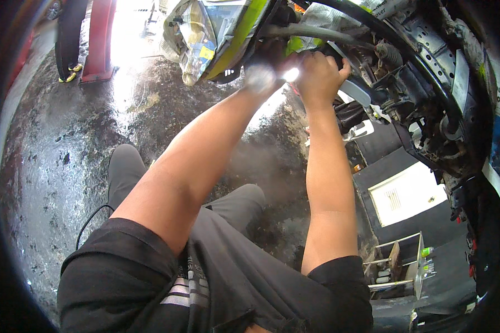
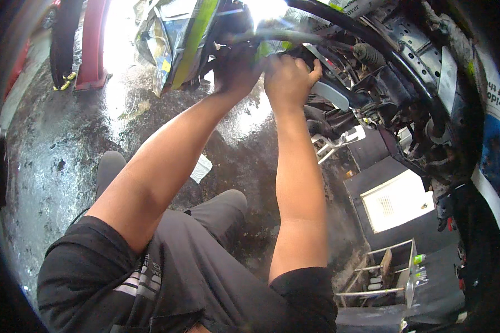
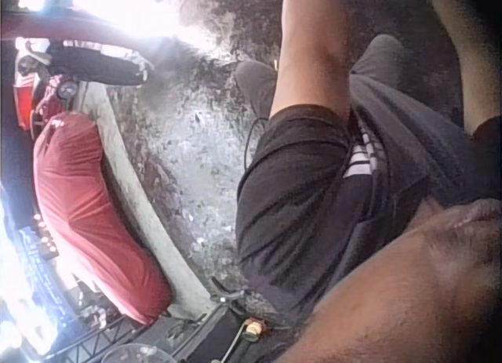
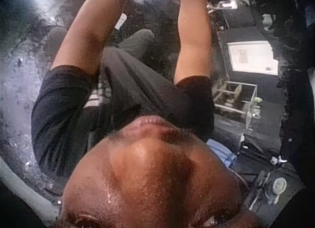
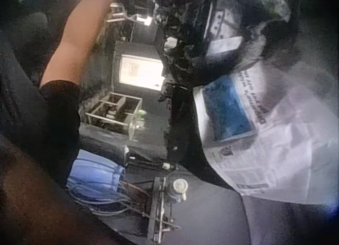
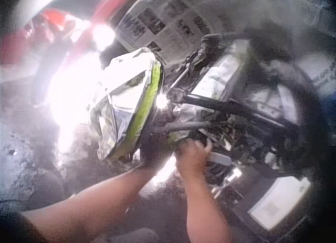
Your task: The person is sitting on the floor underneath a motorcycle, using green tape to wrap and secure various components of the undercarriage. They repeatedly pull, wrap, and press the tape around the frame and suspension parts.
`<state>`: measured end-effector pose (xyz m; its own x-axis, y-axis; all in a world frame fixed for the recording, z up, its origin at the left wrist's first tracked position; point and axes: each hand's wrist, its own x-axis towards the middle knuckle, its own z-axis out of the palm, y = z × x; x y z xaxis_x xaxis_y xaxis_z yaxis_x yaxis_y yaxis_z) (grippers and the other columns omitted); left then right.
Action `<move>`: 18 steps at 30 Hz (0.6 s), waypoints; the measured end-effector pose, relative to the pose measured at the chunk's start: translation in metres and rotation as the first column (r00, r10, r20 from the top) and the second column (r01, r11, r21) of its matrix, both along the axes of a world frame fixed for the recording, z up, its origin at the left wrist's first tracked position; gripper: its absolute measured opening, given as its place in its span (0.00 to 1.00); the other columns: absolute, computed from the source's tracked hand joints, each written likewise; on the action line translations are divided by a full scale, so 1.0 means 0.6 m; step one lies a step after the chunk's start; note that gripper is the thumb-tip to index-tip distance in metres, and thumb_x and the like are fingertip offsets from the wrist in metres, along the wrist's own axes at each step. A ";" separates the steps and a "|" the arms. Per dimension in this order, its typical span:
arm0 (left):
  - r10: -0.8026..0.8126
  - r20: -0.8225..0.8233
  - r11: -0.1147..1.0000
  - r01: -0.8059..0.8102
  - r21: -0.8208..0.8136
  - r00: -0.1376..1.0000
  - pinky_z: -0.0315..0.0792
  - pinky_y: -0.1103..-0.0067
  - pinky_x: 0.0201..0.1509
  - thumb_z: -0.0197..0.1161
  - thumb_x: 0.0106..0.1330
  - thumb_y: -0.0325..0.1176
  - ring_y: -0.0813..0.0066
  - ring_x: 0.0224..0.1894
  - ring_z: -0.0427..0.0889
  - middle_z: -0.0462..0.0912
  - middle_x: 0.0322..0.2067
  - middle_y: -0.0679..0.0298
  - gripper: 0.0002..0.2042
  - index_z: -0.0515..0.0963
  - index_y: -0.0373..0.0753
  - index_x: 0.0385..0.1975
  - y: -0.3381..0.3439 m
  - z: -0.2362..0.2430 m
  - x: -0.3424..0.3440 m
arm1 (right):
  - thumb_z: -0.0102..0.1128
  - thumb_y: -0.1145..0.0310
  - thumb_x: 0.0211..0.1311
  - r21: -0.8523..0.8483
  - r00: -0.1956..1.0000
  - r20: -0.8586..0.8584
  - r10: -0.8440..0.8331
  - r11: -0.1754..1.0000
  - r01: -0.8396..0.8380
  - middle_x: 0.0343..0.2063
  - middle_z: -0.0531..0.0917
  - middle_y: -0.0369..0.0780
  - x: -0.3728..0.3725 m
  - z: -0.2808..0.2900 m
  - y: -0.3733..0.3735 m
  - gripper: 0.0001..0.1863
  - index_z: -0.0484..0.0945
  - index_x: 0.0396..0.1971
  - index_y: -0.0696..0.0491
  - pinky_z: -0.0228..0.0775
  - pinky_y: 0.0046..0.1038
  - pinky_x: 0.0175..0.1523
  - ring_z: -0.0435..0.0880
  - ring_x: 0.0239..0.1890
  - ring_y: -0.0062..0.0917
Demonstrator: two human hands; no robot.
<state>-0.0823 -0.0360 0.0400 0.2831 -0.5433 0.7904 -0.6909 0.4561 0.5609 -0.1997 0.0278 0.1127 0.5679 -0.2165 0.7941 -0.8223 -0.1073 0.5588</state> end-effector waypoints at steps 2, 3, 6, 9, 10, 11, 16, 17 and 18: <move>0.020 -0.042 0.987 -0.027 -0.158 0.999 0.61 0.55 0.69 0.57 0.70 0.59 0.52 0.65 0.71 0.77 0.61 0.58 0.29 0.75 0.50 0.65 -0.027 -0.007 -0.007 | 0.64 0.65 0.58 -0.066 0.994 -0.030 0.109 0.992 -0.111 0.27 0.83 0.30 -0.004 -0.007 -0.008 0.01 0.83 0.29 0.42 0.59 0.55 0.62 0.82 0.37 0.28; 0.077 -0.048 0.987 -0.083 -0.138 0.996 0.61 0.54 0.69 0.58 0.69 0.59 0.52 0.64 0.71 0.77 0.60 0.58 0.28 0.75 0.51 0.64 -0.027 -0.009 -0.016 | 0.64 0.65 0.58 -0.095 0.986 -0.048 0.157 0.982 -0.161 0.27 0.82 0.29 -0.010 -0.013 -0.010 0.01 0.82 0.28 0.41 0.59 0.53 0.62 0.81 0.37 0.28; 0.178 -0.033 0.980 -0.180 -0.080 0.983 0.63 0.53 0.66 0.61 0.67 0.59 0.51 0.62 0.71 0.78 0.57 0.57 0.27 0.76 0.53 0.61 -0.008 -0.010 -0.024 | 0.64 0.66 0.57 -0.172 0.971 0.015 0.240 0.957 -0.234 0.26 0.80 0.28 -0.020 -0.017 0.008 0.03 0.79 0.25 0.41 0.59 0.50 0.60 0.80 0.36 0.27; 0.291 0.028 0.939 -0.280 -0.200 0.956 0.69 0.55 0.65 0.63 0.64 0.57 0.47 0.57 0.80 0.82 0.55 0.54 0.29 0.80 0.39 0.57 0.029 0.001 -0.012 | 0.65 0.67 0.61 -0.233 0.923 0.145 0.355 0.919 -0.317 0.27 0.80 0.31 -0.036 -0.035 0.061 0.02 0.80 0.31 0.44 0.60 0.43 0.58 0.78 0.35 0.29; 0.248 0.036 0.955 -0.237 -0.180 0.968 0.67 0.55 0.67 0.63 0.64 0.57 0.48 0.59 0.78 0.82 0.56 0.55 0.30 0.80 0.40 0.58 0.024 -0.005 -0.009 | 0.66 0.67 0.61 -0.252 0.895 0.207 0.396 0.905 -0.343 0.26 0.79 0.32 -0.043 -0.050 0.076 0.02 0.80 0.32 0.45 0.61 0.42 0.56 0.78 0.34 0.29; 0.215 0.053 0.964 -0.203 -0.170 0.975 0.65 0.54 0.69 0.62 0.65 0.58 0.49 0.61 0.77 0.81 0.57 0.55 0.30 0.79 0.41 0.59 0.013 -0.008 0.005 | 0.66 0.67 0.62 -0.222 0.876 0.263 0.404 0.909 -0.353 0.27 0.80 0.33 -0.042 -0.071 0.096 0.03 0.81 0.33 0.46 0.62 0.42 0.54 0.78 0.34 0.31; 0.311 0.003 0.949 -0.311 -0.054 0.950 0.70 0.53 0.56 0.69 0.58 0.61 0.49 0.54 0.77 0.84 0.46 0.55 0.26 0.84 0.45 0.44 0.012 0.012 -0.012 | 0.67 0.70 0.62 0.085 0.696 0.613 0.373 0.845 -0.528 0.28 0.82 0.38 -0.050 -0.293 0.149 0.03 0.80 0.34 0.49 0.64 0.41 0.48 0.79 0.34 0.37; 0.312 -0.016 0.950 -0.312 0.013 0.950 0.70 0.53 0.56 0.70 0.57 0.61 0.49 0.54 0.78 0.84 0.46 0.54 0.26 0.84 0.45 0.44 0.006 0.021 -0.011 | 0.67 0.70 0.63 0.125 0.657 0.661 0.362 0.810 -0.573 0.29 0.82 0.39 -0.033 -0.343 0.156 0.03 0.80 0.34 0.49 0.64 0.41 0.47 0.79 0.34 0.37; 0.312 -0.039 0.948 -0.308 0.079 0.949 0.70 0.53 0.55 0.70 0.57 0.61 0.49 0.54 0.78 0.84 0.47 0.54 0.27 0.83 0.44 0.44 0.004 0.026 -0.014 | 0.67 0.70 0.63 0.161 0.619 0.706 0.346 0.772 -0.615 0.29 0.82 0.40 -0.017 -0.390 0.165 0.04 0.80 0.34 0.48 0.64 0.40 0.47 0.79 0.34 0.37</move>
